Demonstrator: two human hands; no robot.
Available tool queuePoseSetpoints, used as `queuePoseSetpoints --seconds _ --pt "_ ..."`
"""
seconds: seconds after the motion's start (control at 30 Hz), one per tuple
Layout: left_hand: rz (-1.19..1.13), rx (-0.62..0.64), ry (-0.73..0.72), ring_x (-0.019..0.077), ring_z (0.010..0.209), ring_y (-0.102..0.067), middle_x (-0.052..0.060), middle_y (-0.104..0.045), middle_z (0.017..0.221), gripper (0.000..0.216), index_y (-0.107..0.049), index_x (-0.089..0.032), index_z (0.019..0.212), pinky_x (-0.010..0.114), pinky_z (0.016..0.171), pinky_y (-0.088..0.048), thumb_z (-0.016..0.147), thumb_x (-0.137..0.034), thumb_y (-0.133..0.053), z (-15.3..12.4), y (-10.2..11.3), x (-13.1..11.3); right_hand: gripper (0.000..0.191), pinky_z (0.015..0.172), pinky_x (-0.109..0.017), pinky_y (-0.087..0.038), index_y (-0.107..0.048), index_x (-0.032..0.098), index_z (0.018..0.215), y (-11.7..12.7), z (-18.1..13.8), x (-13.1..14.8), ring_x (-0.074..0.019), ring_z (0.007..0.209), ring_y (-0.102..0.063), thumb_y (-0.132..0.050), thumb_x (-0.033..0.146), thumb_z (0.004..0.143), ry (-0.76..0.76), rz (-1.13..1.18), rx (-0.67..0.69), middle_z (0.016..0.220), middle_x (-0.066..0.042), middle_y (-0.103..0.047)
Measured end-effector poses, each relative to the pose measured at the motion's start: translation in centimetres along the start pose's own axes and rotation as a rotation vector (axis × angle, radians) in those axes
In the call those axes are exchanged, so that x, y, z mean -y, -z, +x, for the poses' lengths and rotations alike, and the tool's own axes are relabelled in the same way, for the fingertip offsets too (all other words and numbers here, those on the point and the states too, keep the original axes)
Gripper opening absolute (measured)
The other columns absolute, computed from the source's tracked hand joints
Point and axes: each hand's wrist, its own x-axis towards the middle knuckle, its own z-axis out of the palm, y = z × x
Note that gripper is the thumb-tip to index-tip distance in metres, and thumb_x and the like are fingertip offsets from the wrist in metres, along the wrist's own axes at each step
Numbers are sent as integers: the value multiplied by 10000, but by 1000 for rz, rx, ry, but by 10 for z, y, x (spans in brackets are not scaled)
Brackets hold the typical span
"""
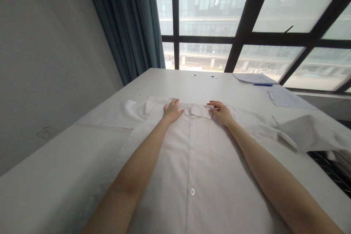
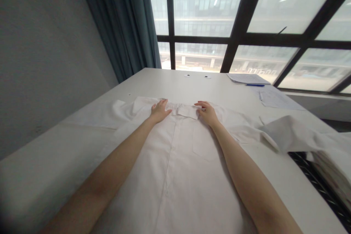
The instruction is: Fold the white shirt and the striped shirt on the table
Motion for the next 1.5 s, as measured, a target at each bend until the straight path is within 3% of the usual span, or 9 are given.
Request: queuePoseSetpoints --seconds 0.3,0.6,0.77,0.83,0.93,1.07,1.23,1.5 --pt "6 27 -20 247 1444 -260 127 -272 1571 666 -236 -179 1503 490 1158 -208 925 -408 -474 -1 0 1 296 808 -318 -509 -714 208 1042 -7 -3 5 -183 965 -633 -538 175 806 35 1 20 1257 -85 -631" --pt "27 54 -21 265 1434 -281 132 -296 1561 649 -256 -200 1497 474 1145 -242 929 -429 -469 3 2 3 500 933 -341 -480 -741 212 991 -11 -3 4 -191 1098 -614 -400 -26 713 54 -145 19 1225 -63 -654" --pt "53 -9 -13 263 1447 -245 141 -263 1573 618 -286 -194 1492 489 1156 -206 931 -382 -467 -5 4 -3 435 992 -462 -415 -737 194 1022 -6 -6 11 -275 1121 -579 -437 6 770 63 -275 -7 1258 -114 -630" --pt "82 -97 -60 259 1467 -184 141 -211 1591 586 -329 -178 1480 492 1175 -145 932 -339 -464 -11 5 -8 406 1004 -515 -375 -725 194 1049 -2 -8 17 -314 1175 -524 -456 27 795 73 -316 -24 1301 -120 -601" --pt "103 -186 -288 228 1470 -182 85 -259 1584 466 -466 -217 1408 472 1191 -101 946 -270 -430 -15 7 -15 377 1004 -502 -362 -700 207 1099 -1 -10 26 -304 1200 -488 -468 56 843 159 -355 13 1301 -112 -600" --pt "-25 12 -576 144 1396 -360 25 -446 1492 404 -559 -255 1330 344 1163 -236 983 -248 -351 -12 6 -20 283 976 -408 -409 -696 239 1093 -9 -7 28 -243 1129 -544 -511 153 897 257 -332 146 1227 -78 -643" --pt "-83 112 -571 106 1395 -358 -13 -403 1516 428 -504 -316 1382 290 1145 -244 1000 -280 -316 -7 1 -16 364 987 -369 -422 -649 257 1183 -15 -4 19 -203 1138 -563 -504 118 879 226 -311 197 1246 -54 -638" --pt "-12 179 -598 145 1447 -254 5 -295 1571 430 -452 -392 1410 371 1158 -197 1024 -305 -285 -11 6 -15 496 963 -503 -422 -482 258 1396 -13 -12 24 -296 1245 -477 -393 153 920 126 -430 235 1395 -118 -521"
